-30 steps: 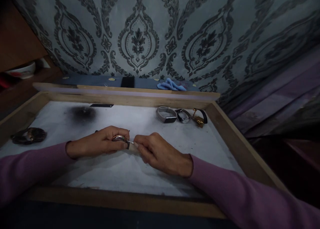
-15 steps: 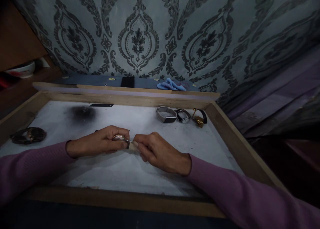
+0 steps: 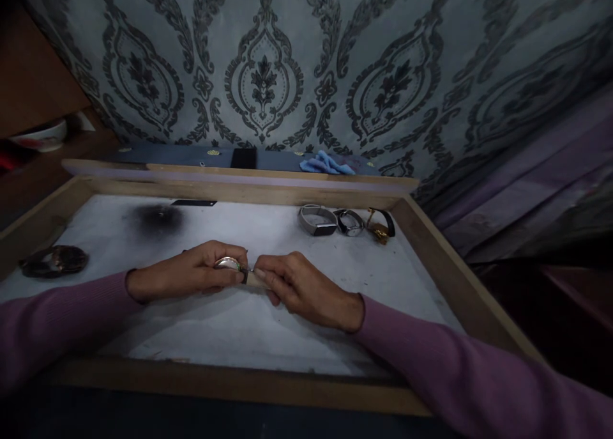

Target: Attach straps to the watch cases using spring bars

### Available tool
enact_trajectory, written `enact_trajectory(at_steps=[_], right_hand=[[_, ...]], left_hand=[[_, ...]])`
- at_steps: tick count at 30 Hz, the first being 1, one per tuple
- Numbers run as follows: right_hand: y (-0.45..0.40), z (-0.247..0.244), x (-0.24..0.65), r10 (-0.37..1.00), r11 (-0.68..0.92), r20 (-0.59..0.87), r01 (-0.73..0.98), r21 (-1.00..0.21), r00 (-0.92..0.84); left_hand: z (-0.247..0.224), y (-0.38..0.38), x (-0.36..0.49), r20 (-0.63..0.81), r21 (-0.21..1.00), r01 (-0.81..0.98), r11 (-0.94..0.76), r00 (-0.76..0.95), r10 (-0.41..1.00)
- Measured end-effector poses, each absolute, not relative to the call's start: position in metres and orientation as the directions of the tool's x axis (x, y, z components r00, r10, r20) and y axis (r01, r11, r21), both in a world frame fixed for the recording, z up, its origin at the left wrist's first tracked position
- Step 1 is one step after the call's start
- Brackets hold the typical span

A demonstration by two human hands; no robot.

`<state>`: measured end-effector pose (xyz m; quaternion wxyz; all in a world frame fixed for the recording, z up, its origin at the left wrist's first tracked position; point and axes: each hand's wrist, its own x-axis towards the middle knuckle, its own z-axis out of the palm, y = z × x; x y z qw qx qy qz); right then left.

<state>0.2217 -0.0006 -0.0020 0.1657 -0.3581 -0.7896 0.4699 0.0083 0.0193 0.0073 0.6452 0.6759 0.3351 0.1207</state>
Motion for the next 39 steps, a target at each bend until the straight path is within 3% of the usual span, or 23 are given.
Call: enact_trajectory(at_steps=[16,27,39], right_hand=[[-0.0011,-0.0044,0.2221,0.715,0.319,-0.032,0.368,-0.873,-0.698],[0.0008,-0.0059,0.2233,0.702,0.194,-0.097,0.32,-0.927,-0.706],[0.001,-0.0068,0.2235,0.701,0.191,-0.069,0.279,-0.941,-0.71]], left_hand=[[0.0122,0.0185,0.0101,-0.241,0.95,0.311,-0.016,0.766,0.596],[0.0085,0.0197,0.0057,-0.265,0.956,0.289,0.05,0.774,0.575],[0.008,0.0206,0.0039,-0.243,0.963,0.266,0.046,0.782,0.573]])
